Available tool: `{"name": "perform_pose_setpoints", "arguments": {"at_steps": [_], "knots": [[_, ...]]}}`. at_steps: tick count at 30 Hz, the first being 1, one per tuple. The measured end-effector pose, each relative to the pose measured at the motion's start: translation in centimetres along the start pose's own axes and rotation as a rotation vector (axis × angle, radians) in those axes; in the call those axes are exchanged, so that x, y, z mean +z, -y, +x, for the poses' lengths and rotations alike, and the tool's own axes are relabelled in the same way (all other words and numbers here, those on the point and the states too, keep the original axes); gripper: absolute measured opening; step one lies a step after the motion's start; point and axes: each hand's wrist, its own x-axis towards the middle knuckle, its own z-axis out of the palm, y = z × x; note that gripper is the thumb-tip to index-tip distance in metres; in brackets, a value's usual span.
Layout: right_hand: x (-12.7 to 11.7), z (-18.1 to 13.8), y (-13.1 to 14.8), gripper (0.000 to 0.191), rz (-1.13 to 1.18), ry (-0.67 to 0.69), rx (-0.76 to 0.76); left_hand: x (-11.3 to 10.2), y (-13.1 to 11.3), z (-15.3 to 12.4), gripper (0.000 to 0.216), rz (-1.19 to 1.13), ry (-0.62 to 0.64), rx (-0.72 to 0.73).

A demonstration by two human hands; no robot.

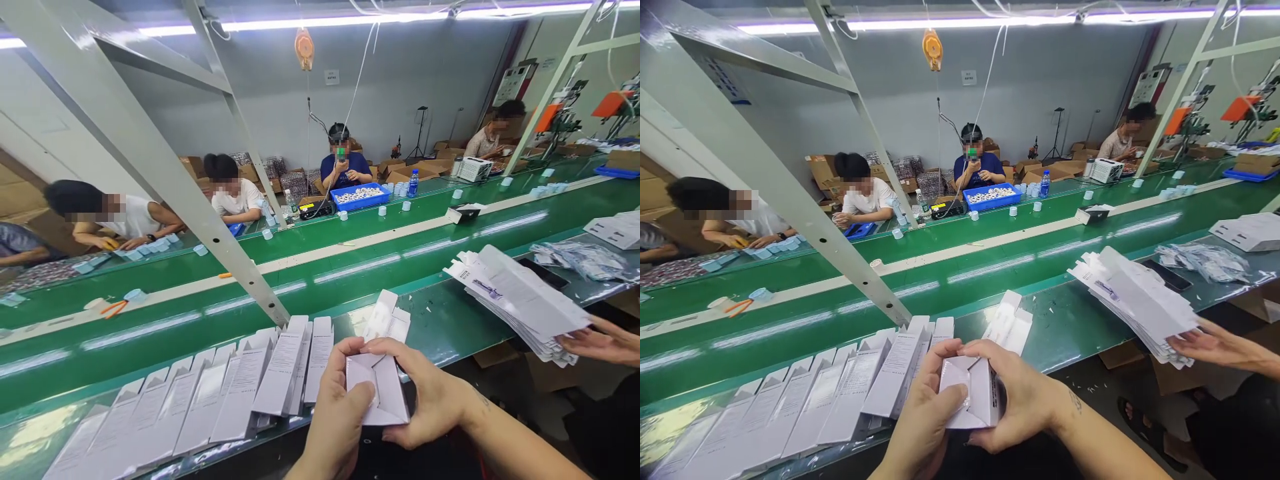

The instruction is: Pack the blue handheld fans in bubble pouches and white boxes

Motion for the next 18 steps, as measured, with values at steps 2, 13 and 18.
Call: {"name": "perform_pose_setpoints", "arguments": {"at_steps": [2, 13, 18], "knots": [[-0.4, 0.4, 0.1, 0.101, 0.015, 0.019, -0.037, 0.0, 0.1, 0.5, 0.058, -0.041, -0.001, 0.01], [1.9, 0.5, -2.5, 0.099, -0.103, 0.316, -0.322, -4.1, 0.4, 2.3, 0.052, -0.148, 0.084, -0.412], [2.4, -1.1, -9.8, 0.083, 0.021, -0.221, 0.088, -11.4, -3.0, -1.1, 0.071, 0.123, -0.049, -0.131]]}}
